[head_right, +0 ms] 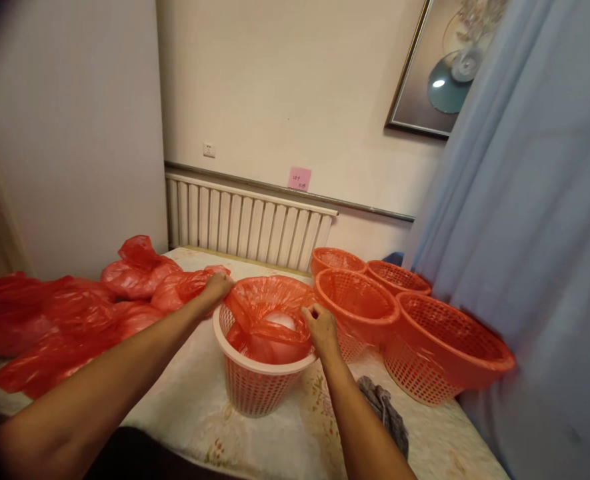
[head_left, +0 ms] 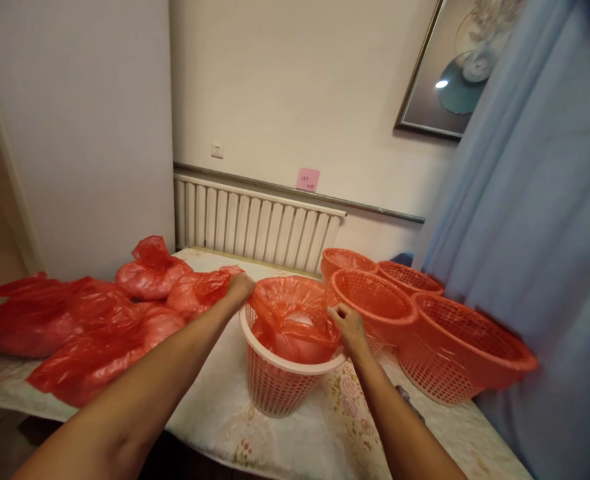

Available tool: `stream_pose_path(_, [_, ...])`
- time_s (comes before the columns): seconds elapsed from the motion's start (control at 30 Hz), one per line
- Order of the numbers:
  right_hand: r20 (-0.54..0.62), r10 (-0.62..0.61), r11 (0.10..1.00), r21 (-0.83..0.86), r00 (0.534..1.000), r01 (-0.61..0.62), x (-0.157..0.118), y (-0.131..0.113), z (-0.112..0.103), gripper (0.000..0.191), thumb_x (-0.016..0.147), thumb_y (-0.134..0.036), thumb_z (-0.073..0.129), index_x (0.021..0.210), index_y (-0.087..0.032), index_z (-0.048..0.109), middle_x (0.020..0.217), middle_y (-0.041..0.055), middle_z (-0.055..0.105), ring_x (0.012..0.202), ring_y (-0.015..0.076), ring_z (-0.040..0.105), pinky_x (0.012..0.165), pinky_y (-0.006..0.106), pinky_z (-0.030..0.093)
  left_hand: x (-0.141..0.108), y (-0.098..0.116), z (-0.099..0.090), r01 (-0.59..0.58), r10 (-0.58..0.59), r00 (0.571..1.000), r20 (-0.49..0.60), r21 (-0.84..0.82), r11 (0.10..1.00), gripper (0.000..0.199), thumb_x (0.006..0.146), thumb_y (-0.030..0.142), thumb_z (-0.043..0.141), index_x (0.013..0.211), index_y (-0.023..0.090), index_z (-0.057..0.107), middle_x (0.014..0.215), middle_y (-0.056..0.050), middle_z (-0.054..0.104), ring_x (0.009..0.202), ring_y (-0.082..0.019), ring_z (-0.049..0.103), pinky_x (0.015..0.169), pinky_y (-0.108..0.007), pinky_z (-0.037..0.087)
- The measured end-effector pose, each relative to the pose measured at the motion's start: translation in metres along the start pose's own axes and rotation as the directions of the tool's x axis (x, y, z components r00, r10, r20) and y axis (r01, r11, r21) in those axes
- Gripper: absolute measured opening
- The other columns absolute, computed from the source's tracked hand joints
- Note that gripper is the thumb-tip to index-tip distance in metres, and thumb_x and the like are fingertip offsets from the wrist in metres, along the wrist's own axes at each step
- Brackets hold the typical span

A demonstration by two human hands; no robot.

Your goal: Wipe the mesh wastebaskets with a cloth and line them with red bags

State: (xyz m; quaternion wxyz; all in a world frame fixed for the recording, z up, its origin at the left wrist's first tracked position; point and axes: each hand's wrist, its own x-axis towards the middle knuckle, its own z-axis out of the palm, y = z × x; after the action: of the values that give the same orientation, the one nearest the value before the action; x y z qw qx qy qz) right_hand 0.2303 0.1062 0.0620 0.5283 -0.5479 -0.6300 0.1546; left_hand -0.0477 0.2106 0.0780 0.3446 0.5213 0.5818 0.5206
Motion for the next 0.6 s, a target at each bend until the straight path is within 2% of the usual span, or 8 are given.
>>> stream_pose_path(0.13, [-0.032,0.003,1.000,-0.013,0.999,-0.004,0.002,0.003,0.002,0.035,0.072,-0.050,0.052,0.053,-0.021,0.046,0.054,-0.0037,0.045,0.055,0.0128,0.041,0.057,0.026,0.031,0.007,0.001,-0.002,0.051,-0.042,0.996,-0.074,0.127,0.991,0.034,0.091,0.032,0.059,0.121,0.017,0.057,0.122,-0.009,0.060,0.104,-0.023,0.062,0.087,-0.044,0.053])
stream_pose_path(0.27, [-0.035,-0.004,1.000,-0.018,0.999,0.004,0.002,0.002,0.005,0.030,0.066,-0.045,0.057,0.052,-0.021,0.047,0.053,-0.0034,0.048,0.054,0.0127,0.043,0.056,0.026,0.031,0.007,-0.001,-0.009,0.043,-0.022,0.988,-0.154,0.133,0.990,0.033,0.091,0.032,0.060,0.121,0.017,0.057,0.123,-0.009,0.060,0.105,-0.023,0.061,0.087,-0.044,0.053])
stream_pose_path(0.43, [-0.023,0.005,1.000,-0.005,1.000,-0.005,0.001,0.000,0.006,0.020,0.060,-0.037,0.057,0.052,-0.021,0.048,0.053,-0.0034,0.050,0.054,0.0126,0.044,0.056,0.026,0.032,0.009,0.008,-0.008,-0.003,0.001,0.972,-0.233,-0.012,1.000,0.032,0.091,0.032,0.059,0.120,0.017,0.057,0.122,-0.009,0.060,0.104,-0.023,0.062,0.087,-0.044,0.053])
stream_pose_path(0.53, [-0.042,0.038,0.999,0.024,0.998,-0.037,0.002,0.001,0.004,0.018,0.058,-0.035,0.056,0.051,-0.021,0.047,0.053,-0.0039,0.048,0.054,0.0123,0.043,0.055,0.025,0.031,0.007,0.016,0.002,-0.049,0.017,0.980,-0.200,-0.153,0.987,0.032,0.092,0.032,0.058,0.119,0.016,0.057,0.118,-0.009,0.061,0.099,-0.021,0.063,0.083,-0.042,0.055])
stream_pose_path(0.6, [-0.049,0.071,0.996,0.059,0.996,-0.068,0.003,0.003,0.002,0.019,0.057,-0.036,0.057,0.050,-0.021,0.048,0.052,-0.0043,0.048,0.054,0.0118,0.042,0.054,0.025,0.031,0.003,0.018,0.010,-0.058,0.024,0.991,-0.132,-0.254,0.965,0.031,0.092,0.032,0.058,0.118,0.015,0.057,0.115,-0.008,0.062,0.095,-0.020,0.064,0.080,-0.039,0.056])
